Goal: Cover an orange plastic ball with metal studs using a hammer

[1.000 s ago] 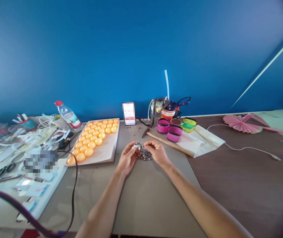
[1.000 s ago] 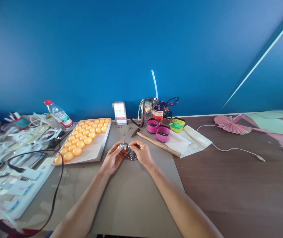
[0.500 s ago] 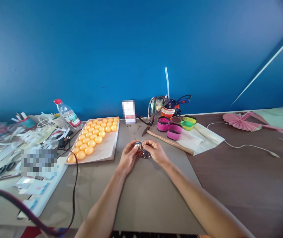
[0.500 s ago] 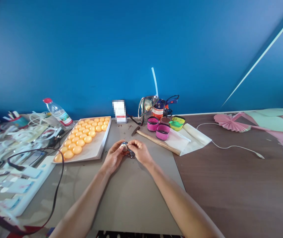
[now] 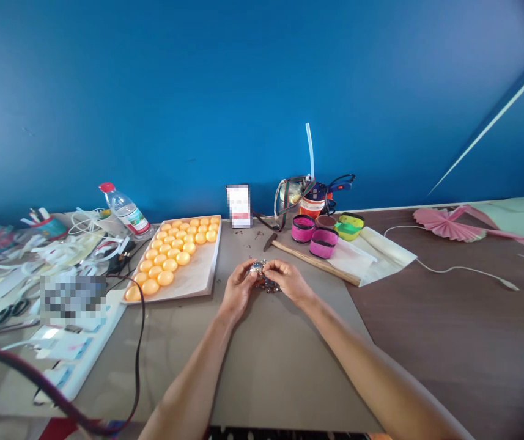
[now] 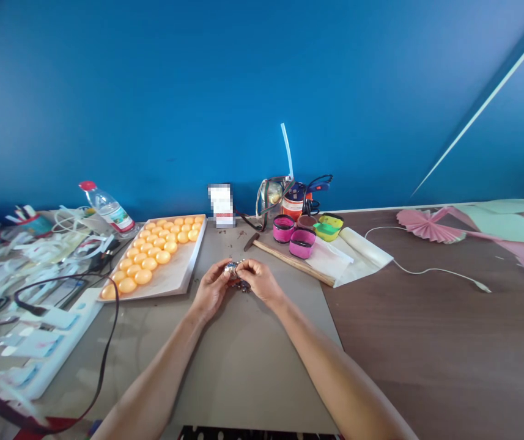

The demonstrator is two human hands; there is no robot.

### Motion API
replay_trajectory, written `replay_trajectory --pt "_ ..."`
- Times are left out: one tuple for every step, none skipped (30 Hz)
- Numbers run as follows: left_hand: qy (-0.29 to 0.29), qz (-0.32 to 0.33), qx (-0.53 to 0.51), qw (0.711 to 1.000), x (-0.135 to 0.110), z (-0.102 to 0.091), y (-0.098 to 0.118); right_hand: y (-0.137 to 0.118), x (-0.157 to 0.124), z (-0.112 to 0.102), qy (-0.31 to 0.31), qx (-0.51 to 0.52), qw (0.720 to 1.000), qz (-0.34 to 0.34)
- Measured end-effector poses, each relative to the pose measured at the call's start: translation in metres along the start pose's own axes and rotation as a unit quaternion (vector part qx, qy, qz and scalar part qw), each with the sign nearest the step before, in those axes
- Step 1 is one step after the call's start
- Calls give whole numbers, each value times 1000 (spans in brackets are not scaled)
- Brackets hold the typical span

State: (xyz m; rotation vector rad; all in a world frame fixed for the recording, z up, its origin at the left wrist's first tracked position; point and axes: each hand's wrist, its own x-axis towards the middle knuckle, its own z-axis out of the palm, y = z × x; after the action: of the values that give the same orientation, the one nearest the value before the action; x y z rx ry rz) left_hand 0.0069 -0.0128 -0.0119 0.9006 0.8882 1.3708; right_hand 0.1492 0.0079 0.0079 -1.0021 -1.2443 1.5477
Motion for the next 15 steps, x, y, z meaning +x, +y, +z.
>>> replay_trajectory --pt "1 8 14 1000 0 -2 -2 0 0 0 3 -5 1000 -2" --pt "1 16 27 1000 1 -3 -3 0 0 0 6 -11 1000 -7" --pt "1 22 40 999 1 -4 -5 0 0 0 7 -17 1000 -11" --pt "3 29 52 998 1 -5 -5 1 0 -1 6 -22 1000 -14" --pt "6 35 64 997 1 -5 -6 1 1 -1 5 -26 1000 -16" --pt "11 41 79 996 0 -5 -6 2 1 -2 3 -29 999 -17" --pt "15 47 94 994 0 -5 -5 2 2 -2 2 -31 999 -18" --pt "21 54 110 992 0 -5 -4 2 2 -2 1 -34 999 -20" --pt "25 60 126 990 -1 -4 -3 2 2 -3 1 -39 999 -24" --pt "27 64 140 988 -2 -3 -2 1 2 -3 0 -46 998 -30" --pt "28 68 150 986 -2 -2 -1 0 2 -3 -1 -55 998 -37" --pt "27 71 154 985 -3 -1 -1 -1 2 -3 -2 -65 997 -44" --pt "25 72 154 985 -3 -1 0 -2 1 -3 -4 -77 996 -51" --pt "23 72 149 986 -4 0 -1 -3 1 -2 -7 -87 995 -56" --pt "22 71 141 987 -4 0 -1 -4 1 -3 -10 -97 993 -61"
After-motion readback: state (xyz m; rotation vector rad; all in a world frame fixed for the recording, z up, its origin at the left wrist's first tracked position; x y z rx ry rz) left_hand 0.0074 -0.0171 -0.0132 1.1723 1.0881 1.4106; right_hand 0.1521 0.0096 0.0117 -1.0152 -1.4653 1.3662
